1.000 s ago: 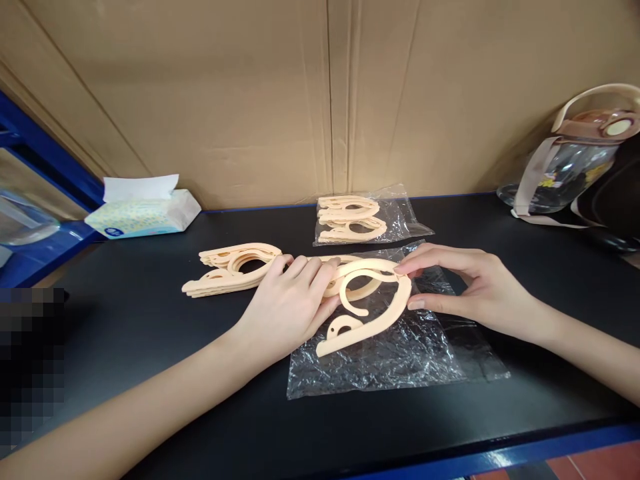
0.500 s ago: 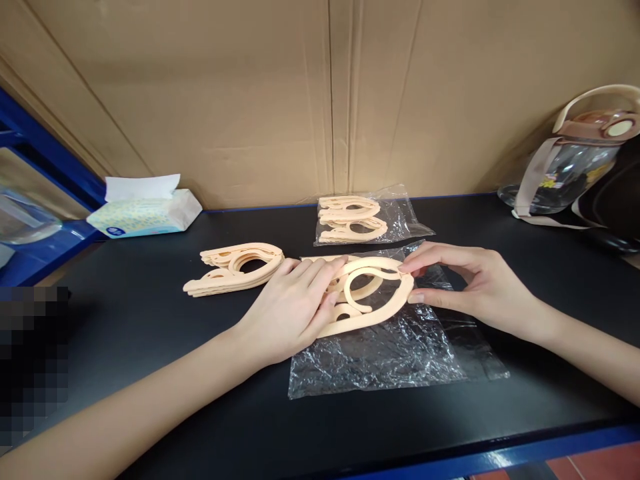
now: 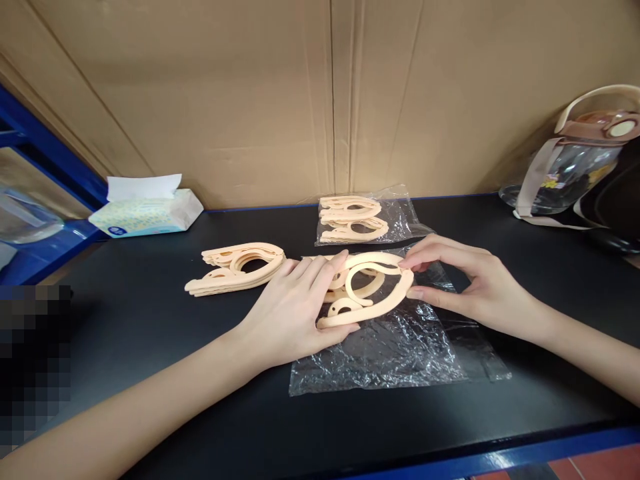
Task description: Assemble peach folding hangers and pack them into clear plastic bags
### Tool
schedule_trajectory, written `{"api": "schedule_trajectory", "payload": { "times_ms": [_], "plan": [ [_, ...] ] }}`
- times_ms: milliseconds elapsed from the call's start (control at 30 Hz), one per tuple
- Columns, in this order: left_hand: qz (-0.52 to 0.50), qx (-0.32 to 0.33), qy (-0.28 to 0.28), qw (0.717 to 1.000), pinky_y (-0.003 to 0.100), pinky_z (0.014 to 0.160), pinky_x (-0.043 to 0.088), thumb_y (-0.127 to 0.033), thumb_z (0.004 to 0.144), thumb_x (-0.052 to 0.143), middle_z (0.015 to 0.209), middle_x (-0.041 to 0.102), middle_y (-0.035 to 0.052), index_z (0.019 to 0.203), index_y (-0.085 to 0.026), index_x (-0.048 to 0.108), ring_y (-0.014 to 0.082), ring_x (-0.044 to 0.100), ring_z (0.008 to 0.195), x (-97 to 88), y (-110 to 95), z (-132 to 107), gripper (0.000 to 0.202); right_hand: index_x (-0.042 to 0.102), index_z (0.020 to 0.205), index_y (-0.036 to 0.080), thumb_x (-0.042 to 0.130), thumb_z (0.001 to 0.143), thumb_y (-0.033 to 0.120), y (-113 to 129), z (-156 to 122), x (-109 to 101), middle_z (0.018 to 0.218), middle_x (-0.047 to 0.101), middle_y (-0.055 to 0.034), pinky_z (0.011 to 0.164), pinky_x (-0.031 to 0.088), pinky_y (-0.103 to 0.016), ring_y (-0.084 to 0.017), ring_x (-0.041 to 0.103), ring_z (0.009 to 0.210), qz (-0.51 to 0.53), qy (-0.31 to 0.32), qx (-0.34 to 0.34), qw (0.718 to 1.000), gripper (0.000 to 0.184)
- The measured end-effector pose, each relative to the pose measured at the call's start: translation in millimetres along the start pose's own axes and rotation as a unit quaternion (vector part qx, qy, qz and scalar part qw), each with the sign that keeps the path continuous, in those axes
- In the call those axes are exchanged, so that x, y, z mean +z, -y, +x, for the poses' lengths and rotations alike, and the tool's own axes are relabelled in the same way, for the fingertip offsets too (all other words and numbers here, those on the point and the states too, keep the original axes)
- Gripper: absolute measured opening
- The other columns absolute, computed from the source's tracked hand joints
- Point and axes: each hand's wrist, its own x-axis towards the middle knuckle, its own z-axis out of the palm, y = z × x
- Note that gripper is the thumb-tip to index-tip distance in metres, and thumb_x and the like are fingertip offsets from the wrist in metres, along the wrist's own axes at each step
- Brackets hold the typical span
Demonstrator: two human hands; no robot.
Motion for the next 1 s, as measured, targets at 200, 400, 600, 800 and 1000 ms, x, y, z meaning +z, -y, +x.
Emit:
{"api": "schedule_trajectory", "payload": {
  "times_ms": [200, 400, 600, 800, 1000],
  "plan": [
    [0.035, 0.044, -0.047, 0.997, 0.038, 0.087, 0.040, -0.051, 0.083, 0.067, 0.123, 0.062, 0.0137, 0.139, -0.009, 0.040, 0.0283, 0.059, 0.103, -2.4, -2.0, -1.1, 0.075, 0.057, 0.128, 0.026, 0.066, 0.087, 0.032, -0.5, -1.7, 4.5, 0.123, 0.059, -0.0098, 0.094, 0.052, -0.045, -0.026, 0.057, 0.115, -0.157, 0.049, -0.095, 0.982, 0.042],
    [0.044, 0.086, -0.074, 0.993, 0.039, 0.084, 0.040, -0.058, 0.085, 0.062, 0.119, 0.064, 0.0149, 0.139, -0.006, 0.038, 0.0288, 0.060, 0.100, -2.9, -5.0, -1.5, 0.079, 0.051, 0.135, 0.019, 0.062, 0.090, 0.036, 4.0, -4.3, 5.3, 0.128, 0.057, -0.0140, 0.092, 0.050, -0.045, -0.027, 0.056, 0.114, -0.243, 0.068, -0.141, 0.957, 0.049],
    [0.028, 0.096, -0.080, 0.992, 0.039, 0.085, 0.040, -0.062, 0.085, 0.060, 0.122, 0.063, 0.0150, 0.140, -0.005, 0.038, 0.0283, 0.059, 0.103, -2.8, -4.5, -0.6, 0.082, 0.050, 0.135, 0.009, 0.061, 0.089, 0.043, 15.3, -4.0, 7.4, 0.125, 0.061, -0.0188, 0.086, 0.050, -0.043, -0.030, 0.058, 0.112, -0.329, 0.055, -0.186, 0.924, 0.058],
    [0.025, 0.104, -0.078, 0.991, 0.040, 0.086, 0.040, -0.062, 0.088, 0.055, 0.121, 0.064, 0.0165, 0.137, -0.006, 0.042, 0.0295, 0.060, 0.105, -1.3, -6.0, -1.3, 0.076, 0.046, 0.139, 0.016, 0.060, 0.089, 0.044, 15.2, -3.2, 11.1, 0.131, 0.060, -0.0162, 0.089, 0.050, -0.046, -0.030, 0.057, 0.115, -0.305, 0.073, -0.162, 0.935, 0.059],
    [0.009, 0.092, -0.068, 0.993, 0.039, 0.089, 0.040, -0.062, 0.085, 0.060, 0.123, 0.063, 0.0144, 0.137, -0.008, 0.042, 0.0290, 0.059, 0.108, -0.7, -6.3, -0.2, 0.077, 0.049, 0.134, 0.015, 0.059, 0.089, 0.040, 16.1, -3.4, 13.0, 0.125, 0.062, -0.0171, 0.084, 0.051, -0.044, -0.029, 0.059, 0.112, -0.317, 0.053, -0.176, 0.930, 0.053]
  ]
}}
